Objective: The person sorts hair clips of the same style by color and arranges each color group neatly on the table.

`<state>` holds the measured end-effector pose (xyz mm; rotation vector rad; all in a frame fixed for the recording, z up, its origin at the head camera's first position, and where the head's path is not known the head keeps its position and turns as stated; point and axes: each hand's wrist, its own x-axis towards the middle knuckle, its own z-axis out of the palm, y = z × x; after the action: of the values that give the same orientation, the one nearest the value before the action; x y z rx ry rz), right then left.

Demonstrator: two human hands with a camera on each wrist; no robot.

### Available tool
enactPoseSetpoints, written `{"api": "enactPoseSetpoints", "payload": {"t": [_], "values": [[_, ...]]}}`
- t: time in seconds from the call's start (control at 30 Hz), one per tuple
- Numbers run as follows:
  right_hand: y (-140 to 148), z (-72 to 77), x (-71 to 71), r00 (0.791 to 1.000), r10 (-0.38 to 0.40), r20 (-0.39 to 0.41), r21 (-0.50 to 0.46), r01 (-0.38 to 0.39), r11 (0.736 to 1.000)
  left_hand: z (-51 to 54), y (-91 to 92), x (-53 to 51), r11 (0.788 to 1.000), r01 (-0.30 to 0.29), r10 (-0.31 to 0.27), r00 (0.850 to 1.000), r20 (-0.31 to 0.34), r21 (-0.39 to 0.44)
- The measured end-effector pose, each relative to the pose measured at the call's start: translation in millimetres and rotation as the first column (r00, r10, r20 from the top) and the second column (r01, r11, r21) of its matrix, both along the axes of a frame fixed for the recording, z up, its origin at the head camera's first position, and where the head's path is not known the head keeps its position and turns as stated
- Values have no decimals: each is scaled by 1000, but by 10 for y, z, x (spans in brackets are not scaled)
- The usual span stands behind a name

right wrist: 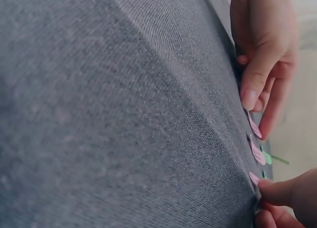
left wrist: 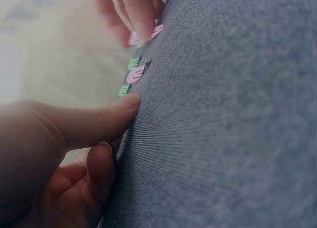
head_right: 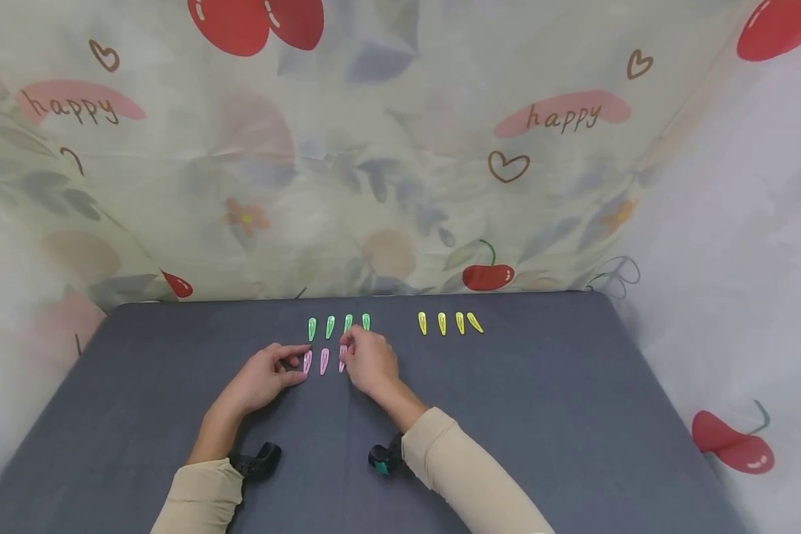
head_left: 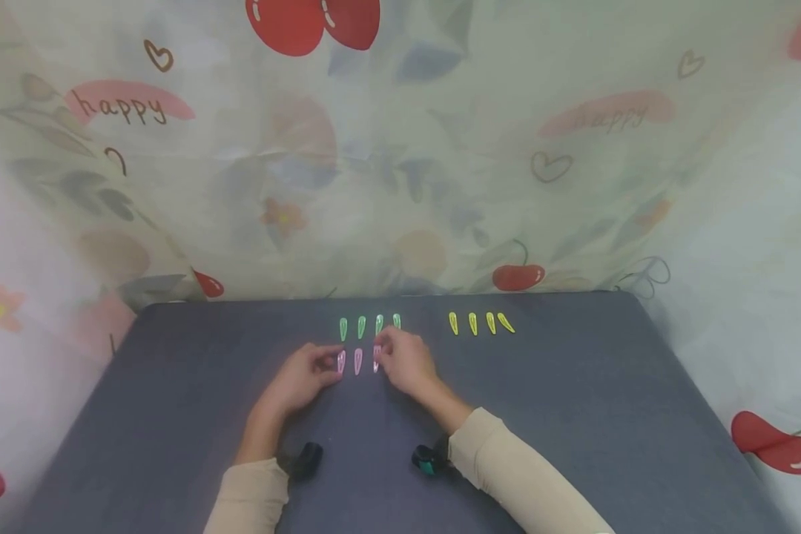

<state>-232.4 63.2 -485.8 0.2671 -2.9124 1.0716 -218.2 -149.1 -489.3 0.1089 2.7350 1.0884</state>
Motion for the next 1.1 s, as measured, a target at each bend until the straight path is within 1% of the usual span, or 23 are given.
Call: {"api": "enactPoseSetpoints", "payload": {"t": [0.1,0.23,0.4,0.57,0.7,0.8,0.87,1.0,1.1], "values": [[-25,15,2,1000,-2,-1,52,2,999,4,-7,6,1000,-7,7,1000,11,5],[-38,48,7,1000,-12,8,106,11,994,5,-8,-3,1000,-4,4,1000,9,6],[-42,49,2,1000,-13,17,118,10,993,7,-7,-10,1000,-1,1,1000,3,5],[-25,58,4,1000,8,8,131,-9,991,5,-6,-10,1000,4,-4,1000,1,6],[7,91,42,999,52,-17,170,-48,984,-21,-11,-20,1000,5,-5,1000,0,5],[41,120,89,994,104,-40,232,-92,968,-37,-18,-19,1000,2,-2,1000,-1,7],[65,141,121,989,134,-58,285,-112,952,-43,-24,-14,1000,1,-1,1000,-1,13],[121,185,185,980,184,-80,385,-140,912,-51,-28,-12,1000,-1,1,1000,1,25],[163,227,253,971,224,-79,459,-164,873,-58,-25,-15,1000,-5,5,1000,3,21]]}}
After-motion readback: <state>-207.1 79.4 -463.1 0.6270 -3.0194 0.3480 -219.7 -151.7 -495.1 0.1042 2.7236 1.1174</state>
